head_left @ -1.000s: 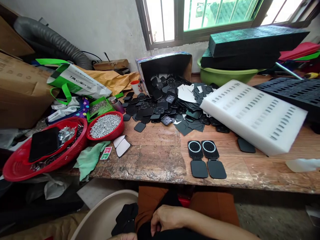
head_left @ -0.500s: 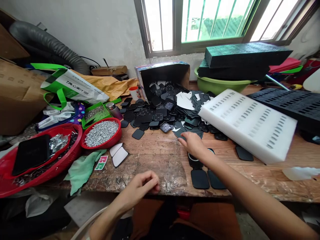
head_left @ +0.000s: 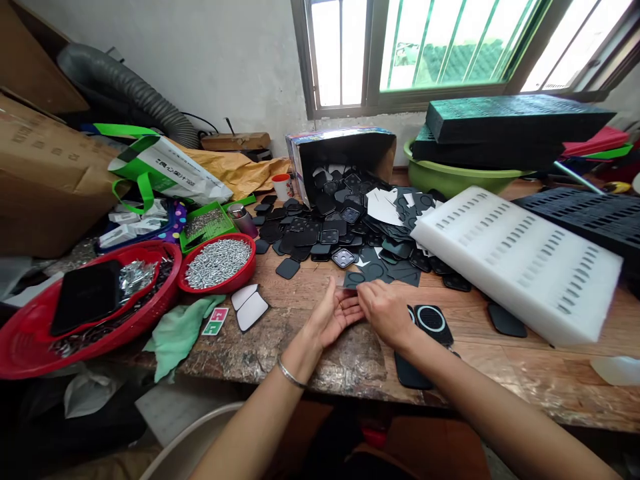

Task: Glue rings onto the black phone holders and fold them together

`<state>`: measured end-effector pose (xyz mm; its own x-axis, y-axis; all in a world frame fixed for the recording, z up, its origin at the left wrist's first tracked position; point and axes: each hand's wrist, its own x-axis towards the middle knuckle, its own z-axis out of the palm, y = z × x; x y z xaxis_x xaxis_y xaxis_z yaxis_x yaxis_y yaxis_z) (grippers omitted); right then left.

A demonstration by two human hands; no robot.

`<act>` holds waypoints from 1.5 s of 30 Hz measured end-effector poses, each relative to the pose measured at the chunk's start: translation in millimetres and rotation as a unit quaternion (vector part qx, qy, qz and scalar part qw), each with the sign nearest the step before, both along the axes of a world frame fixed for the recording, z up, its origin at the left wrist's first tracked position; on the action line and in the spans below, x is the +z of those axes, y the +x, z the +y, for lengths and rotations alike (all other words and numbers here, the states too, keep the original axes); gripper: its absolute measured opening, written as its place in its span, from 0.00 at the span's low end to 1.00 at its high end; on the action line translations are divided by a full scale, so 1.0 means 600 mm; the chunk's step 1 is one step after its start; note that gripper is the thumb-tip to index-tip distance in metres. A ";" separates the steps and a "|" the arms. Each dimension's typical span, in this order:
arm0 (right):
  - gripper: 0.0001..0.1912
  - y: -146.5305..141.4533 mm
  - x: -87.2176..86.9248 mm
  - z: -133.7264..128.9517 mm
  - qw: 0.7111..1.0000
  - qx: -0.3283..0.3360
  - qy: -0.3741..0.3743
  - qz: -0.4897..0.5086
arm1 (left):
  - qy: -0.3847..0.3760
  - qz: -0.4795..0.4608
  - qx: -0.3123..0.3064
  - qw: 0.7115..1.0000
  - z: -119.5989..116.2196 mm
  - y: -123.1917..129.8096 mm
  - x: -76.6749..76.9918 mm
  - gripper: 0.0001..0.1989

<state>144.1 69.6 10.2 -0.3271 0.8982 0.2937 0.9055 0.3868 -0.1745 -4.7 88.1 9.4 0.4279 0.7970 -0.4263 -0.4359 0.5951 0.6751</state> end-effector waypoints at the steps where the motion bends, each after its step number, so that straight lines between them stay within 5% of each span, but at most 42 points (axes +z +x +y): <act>1: 0.13 -0.006 -0.003 -0.014 0.999 0.029 0.010 0.013 | 0.010 -0.006 0.002 1.000 0.000 -0.003 0.001 0.22; 4: 0.12 -0.008 -0.014 -0.043 0.987 0.095 0.054 0.115 | 0.045 0.009 0.015 0.999 -0.011 -0.014 0.001 0.09; 10: 0.13 0.032 -0.006 -0.035 0.963 0.048 0.056 0.258 | 0.069 0.043 -0.017 0.997 -0.049 -0.027 0.006 0.16; 13: 0.14 0.036 0.009 -0.031 0.953 0.041 -0.040 0.298 | 0.084 0.058 -0.028 0.994 -0.059 -0.026 0.012 0.18; 18: 0.11 0.021 0.025 -0.046 0.879 0.055 -0.250 0.403 | 0.139 0.102 0.042 0.984 -0.063 -0.028 0.013 0.16; 25: 0.14 0.015 0.029 -0.041 0.845 0.039 -0.239 0.477 | 0.143 0.094 0.017 0.985 -0.065 -0.031 0.015 0.16; 31: 0.12 0.012 0.023 -0.040 0.748 0.024 -0.338 0.570 | 0.081 0.045 -0.027 0.995 -0.061 -0.034 0.018 0.16; 38: 0.10 0.071 0.026 -0.023 0.796 -0.095 -0.184 0.569 | 0.078 0.083 -0.014 0.993 -0.028 -0.070 0.020 0.18; 42: 0.11 0.128 0.027 -0.019 0.786 -0.177 -0.072 0.588 | 0.174 0.259 -0.013 0.950 -0.006 -0.109 0.008 0.21; 45: 0.14 0.129 0.031 -0.029 0.779 -0.135 -0.091 0.605 | 0.222 0.337 0.006 0.915 -0.003 -0.117 -0.002 0.19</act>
<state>221.3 52.1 28.8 0.2991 0.9489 0.1005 0.0793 0.0803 -0.9936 -75.0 86.4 8.1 0.1770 0.9589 -0.2219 0.1629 0.1938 0.9674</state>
